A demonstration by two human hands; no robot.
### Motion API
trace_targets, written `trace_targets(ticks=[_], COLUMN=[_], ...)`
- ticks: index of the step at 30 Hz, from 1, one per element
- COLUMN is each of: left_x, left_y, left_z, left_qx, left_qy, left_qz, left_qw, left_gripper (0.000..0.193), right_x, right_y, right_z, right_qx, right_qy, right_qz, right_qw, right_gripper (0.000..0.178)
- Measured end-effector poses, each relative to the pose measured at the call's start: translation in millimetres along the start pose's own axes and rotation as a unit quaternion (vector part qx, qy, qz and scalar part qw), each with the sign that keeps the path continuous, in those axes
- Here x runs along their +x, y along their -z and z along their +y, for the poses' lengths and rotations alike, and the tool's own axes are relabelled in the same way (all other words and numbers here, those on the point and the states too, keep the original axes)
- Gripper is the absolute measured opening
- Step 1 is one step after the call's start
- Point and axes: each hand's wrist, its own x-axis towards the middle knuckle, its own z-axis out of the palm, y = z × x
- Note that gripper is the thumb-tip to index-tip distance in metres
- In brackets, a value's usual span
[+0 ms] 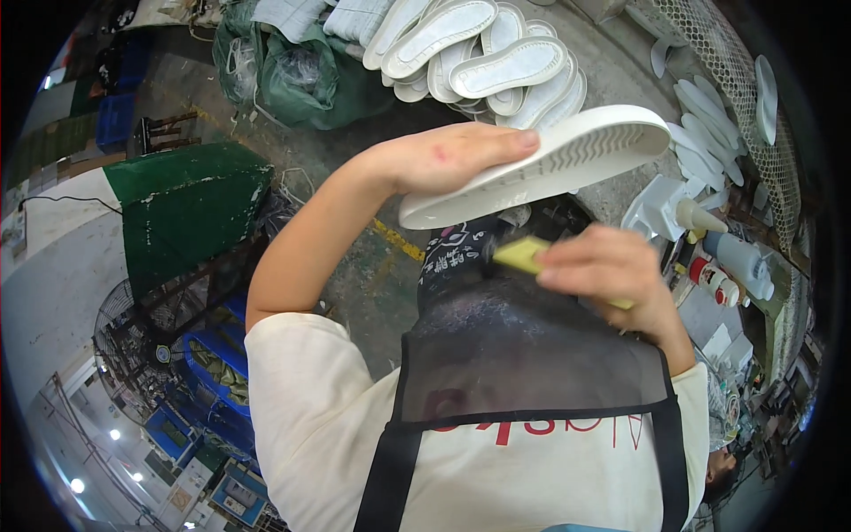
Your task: Applying a liquid adhesive or primer to the surface of white shoe soles using a handheld brush.
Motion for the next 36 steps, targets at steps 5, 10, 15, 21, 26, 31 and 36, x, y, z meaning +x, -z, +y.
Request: trace_targets(ticks=[5, 10, 15, 21, 26, 31, 36], left_x=[-20.9, -35.2, -34.9, -23.2, -5.5, 15.4, 86.6], left_y=[3.7, 3.7, 15.7, 12.4, 14.8, 30.1, -52.7], left_z=[-17.3, -10.5, -16.7, -9.1, -3.1, 7.4, -12.2], left_qx=[-0.041, -0.068, -0.069, -0.115, -0.104, -0.276, -0.553], left_qy=[-0.014, 0.006, 0.005, 0.021, 0.098, -0.069, -0.277], left_qz=[0.008, 0.033, 0.033, 0.027, -0.071, -0.152, -0.021], left_qw=[0.999, 0.997, 0.997, 0.993, 0.987, 0.947, 0.785], left_gripper=[0.062, 0.06, 0.061, 0.057, 0.056, 0.077, 0.087], right_x=[2.9, 4.5, 12.5, 0.4, 2.3, -47.2, -60.5], right_y=[5.3, 24.0, 55.7, 74.2, 100.9, 70.7, -28.2], right_z=[3.3, 5.3, 4.7, 10.1, 10.1, 68.3, 43.1], right_qx=[0.038, -0.006, -0.131, -0.097, -0.107, 0.197, 0.405], right_qy=[-0.017, 0.016, 0.029, 0.001, 0.036, -0.047, -0.202], right_qz=[-0.052, -0.029, 0.005, -0.001, 0.065, 0.31, 0.449], right_qw=[0.998, 0.999, 0.991, 0.995, 0.991, 0.929, 0.771], right_gripper=[0.027, 0.022, 0.02, 0.025, 0.016, 0.022, 0.028])
